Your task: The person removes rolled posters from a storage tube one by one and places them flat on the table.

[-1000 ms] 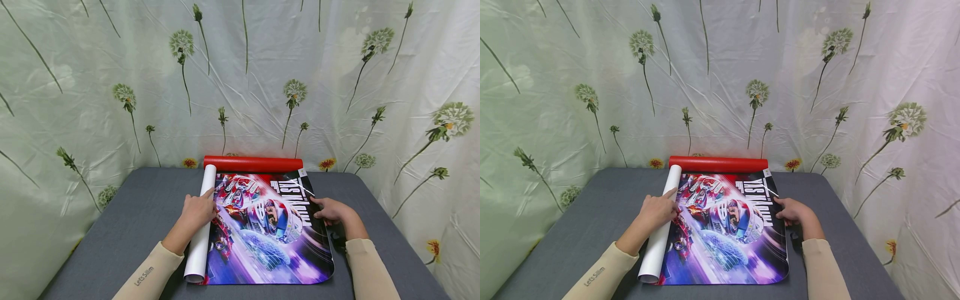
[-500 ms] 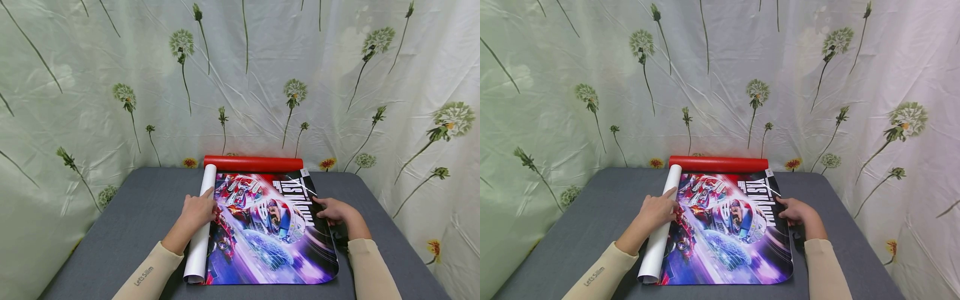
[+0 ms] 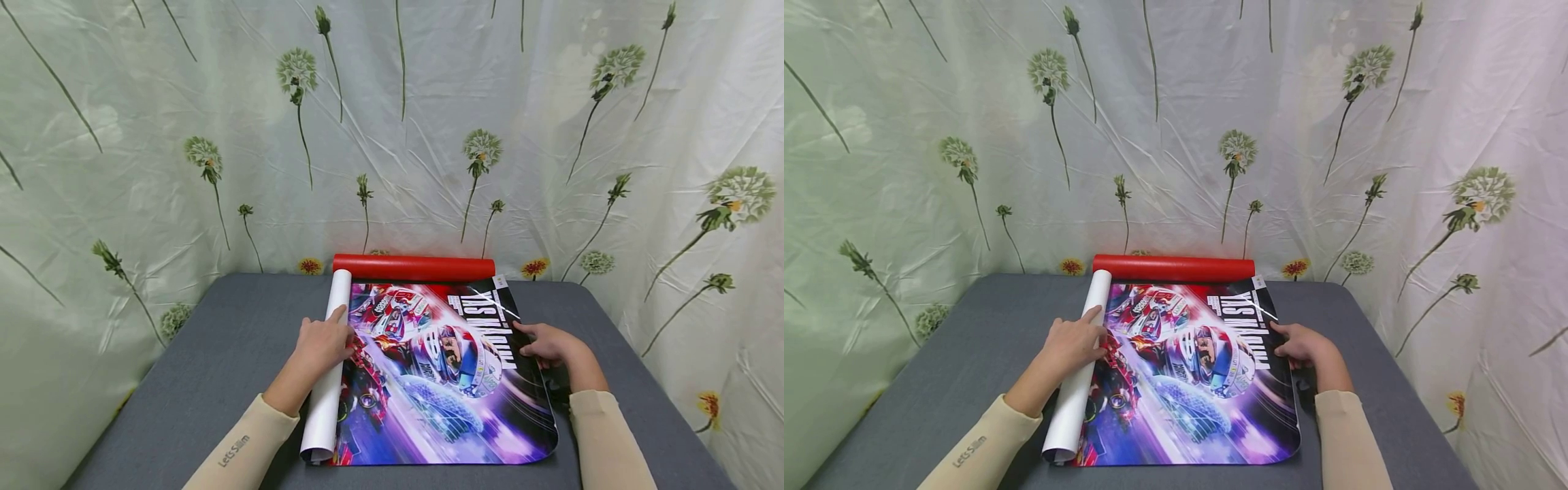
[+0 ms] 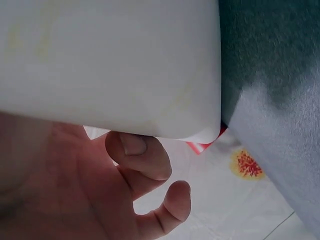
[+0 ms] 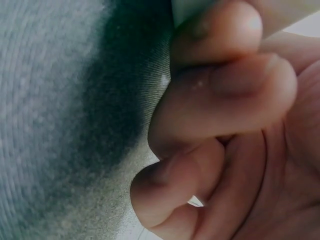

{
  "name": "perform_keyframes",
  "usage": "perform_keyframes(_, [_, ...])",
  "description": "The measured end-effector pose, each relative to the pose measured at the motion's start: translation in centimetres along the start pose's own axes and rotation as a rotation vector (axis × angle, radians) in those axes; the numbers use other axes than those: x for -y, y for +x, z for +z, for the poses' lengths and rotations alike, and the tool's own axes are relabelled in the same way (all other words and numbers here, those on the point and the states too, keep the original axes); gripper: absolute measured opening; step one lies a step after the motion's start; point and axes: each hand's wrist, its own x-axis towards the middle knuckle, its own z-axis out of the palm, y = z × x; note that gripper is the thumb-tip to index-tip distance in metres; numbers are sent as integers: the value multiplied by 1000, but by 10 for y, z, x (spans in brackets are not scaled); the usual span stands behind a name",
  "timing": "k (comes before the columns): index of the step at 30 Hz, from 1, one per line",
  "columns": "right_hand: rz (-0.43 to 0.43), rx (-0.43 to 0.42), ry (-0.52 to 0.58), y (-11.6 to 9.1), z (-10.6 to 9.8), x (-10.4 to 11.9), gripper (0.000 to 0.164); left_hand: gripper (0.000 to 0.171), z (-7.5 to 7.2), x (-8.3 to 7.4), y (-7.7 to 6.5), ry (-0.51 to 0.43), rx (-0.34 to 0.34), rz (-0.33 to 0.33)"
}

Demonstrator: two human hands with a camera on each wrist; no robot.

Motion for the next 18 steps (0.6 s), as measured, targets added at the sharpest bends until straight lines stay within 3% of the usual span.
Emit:
perform_keyframes(9, [6,9,8,0,0,-3,75,8,-2,3,-3,-8,3,14])
perform_keyframes(18, [2,0,-9,0,-2,-5,75,18,-3,3,-1,-8,30,0])
